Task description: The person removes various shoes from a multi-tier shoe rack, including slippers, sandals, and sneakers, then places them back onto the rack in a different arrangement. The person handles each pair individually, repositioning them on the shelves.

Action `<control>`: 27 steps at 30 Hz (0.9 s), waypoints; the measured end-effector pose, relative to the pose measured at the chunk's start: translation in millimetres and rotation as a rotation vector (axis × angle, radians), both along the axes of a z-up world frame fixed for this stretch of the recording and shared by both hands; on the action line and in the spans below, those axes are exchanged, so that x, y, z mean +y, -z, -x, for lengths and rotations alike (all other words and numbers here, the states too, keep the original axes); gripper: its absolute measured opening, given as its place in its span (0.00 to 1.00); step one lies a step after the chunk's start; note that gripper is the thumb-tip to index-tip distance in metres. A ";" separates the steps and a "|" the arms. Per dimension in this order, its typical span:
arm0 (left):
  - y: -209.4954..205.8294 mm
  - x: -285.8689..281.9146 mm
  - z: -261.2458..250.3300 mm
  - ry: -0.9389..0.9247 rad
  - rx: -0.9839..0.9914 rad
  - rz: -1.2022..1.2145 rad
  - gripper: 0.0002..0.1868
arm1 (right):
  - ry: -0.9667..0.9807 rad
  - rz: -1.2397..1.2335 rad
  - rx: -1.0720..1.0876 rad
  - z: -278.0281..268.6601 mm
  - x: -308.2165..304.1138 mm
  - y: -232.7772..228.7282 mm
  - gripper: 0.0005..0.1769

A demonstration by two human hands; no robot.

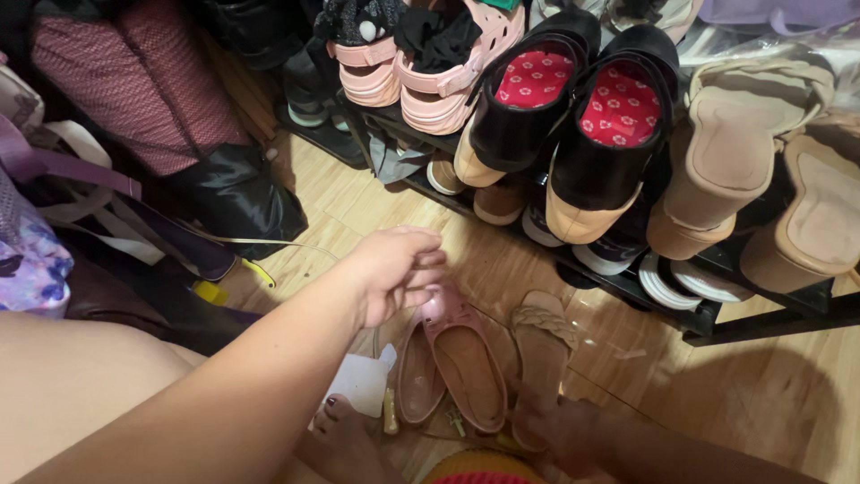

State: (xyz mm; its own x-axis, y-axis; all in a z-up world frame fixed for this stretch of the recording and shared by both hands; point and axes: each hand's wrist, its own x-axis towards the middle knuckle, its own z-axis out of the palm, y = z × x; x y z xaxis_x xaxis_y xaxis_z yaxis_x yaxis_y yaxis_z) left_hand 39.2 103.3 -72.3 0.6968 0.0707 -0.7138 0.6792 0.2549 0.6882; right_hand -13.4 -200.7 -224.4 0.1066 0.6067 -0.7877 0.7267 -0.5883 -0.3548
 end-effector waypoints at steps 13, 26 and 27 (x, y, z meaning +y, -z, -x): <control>7.2 -20.7 -26.0 0.022 -0.034 0.033 0.08 | 0.210 -0.218 0.032 -16.7 -37.4 73.1 0.25; 14.6 -51.3 -73.8 0.120 0.001 -0.100 0.21 | 0.535 -0.334 -0.222 -43.8 -40.5 -21.9 0.13; 14.0 -55.7 -77.6 0.135 -0.006 -0.109 0.24 | 0.548 -0.344 -0.215 -42.1 -41.7 -25.2 0.13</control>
State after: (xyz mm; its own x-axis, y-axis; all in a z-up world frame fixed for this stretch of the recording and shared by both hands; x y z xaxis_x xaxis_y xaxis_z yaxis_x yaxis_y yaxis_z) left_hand 116.7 47.6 -86.3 0.7093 0.0532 -0.7029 0.6981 0.0854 0.7109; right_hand 28.7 -242.4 -199.2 0.6024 0.6326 -0.4867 0.4316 -0.7711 -0.4681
